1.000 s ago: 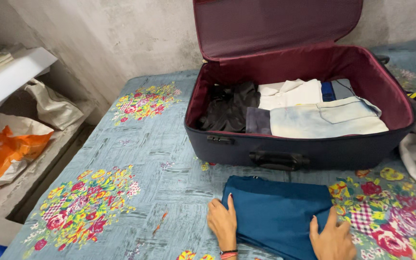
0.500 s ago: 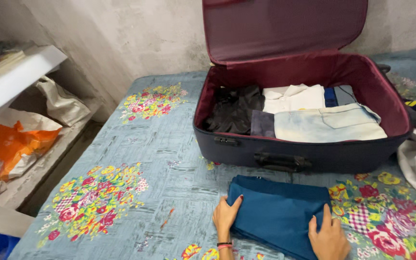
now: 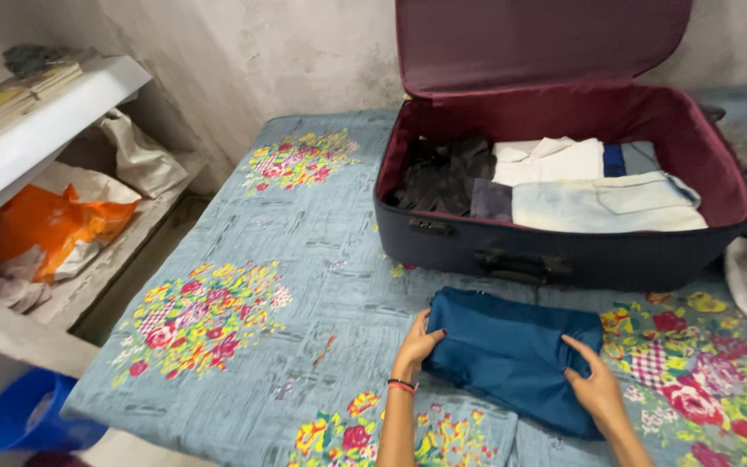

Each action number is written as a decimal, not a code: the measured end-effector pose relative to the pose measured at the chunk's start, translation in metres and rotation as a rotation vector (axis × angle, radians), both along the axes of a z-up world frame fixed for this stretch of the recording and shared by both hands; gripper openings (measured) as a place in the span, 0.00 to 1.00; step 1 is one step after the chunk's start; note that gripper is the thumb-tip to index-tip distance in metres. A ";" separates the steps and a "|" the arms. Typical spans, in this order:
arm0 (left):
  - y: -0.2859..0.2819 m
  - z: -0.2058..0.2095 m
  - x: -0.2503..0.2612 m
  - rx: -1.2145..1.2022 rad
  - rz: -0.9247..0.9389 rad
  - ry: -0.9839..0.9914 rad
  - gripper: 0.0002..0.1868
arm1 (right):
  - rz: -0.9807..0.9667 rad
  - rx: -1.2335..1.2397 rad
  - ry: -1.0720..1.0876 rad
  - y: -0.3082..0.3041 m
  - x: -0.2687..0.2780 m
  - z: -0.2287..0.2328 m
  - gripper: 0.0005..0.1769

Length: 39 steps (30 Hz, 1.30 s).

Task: The person folds several garments on a bed and places them into an open suitcase. They fold blue pants, dark gray pants, white pants, and black pants with yellow stripes, then arrange them inside the suitcase and close it.

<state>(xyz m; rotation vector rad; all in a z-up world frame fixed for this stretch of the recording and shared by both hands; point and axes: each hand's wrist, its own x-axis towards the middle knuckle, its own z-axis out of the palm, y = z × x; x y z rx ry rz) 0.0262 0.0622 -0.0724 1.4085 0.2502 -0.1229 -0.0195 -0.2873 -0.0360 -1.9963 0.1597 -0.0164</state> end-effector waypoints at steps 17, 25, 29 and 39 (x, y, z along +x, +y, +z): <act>-0.043 0.255 -0.036 -0.299 -0.229 -0.699 0.45 | 0.454 -0.650 -0.867 0.012 0.167 0.396 0.31; -0.024 0.277 0.120 0.195 0.135 -0.672 0.40 | 0.319 -1.006 -0.889 0.136 0.356 0.412 0.36; 0.007 0.262 0.171 0.429 0.217 -0.536 0.36 | 0.448 -1.052 -0.882 0.181 0.409 0.364 0.35; 0.014 0.229 0.195 1.291 0.030 -0.193 0.28 | 0.449 -1.235 -0.840 0.248 0.473 0.220 0.40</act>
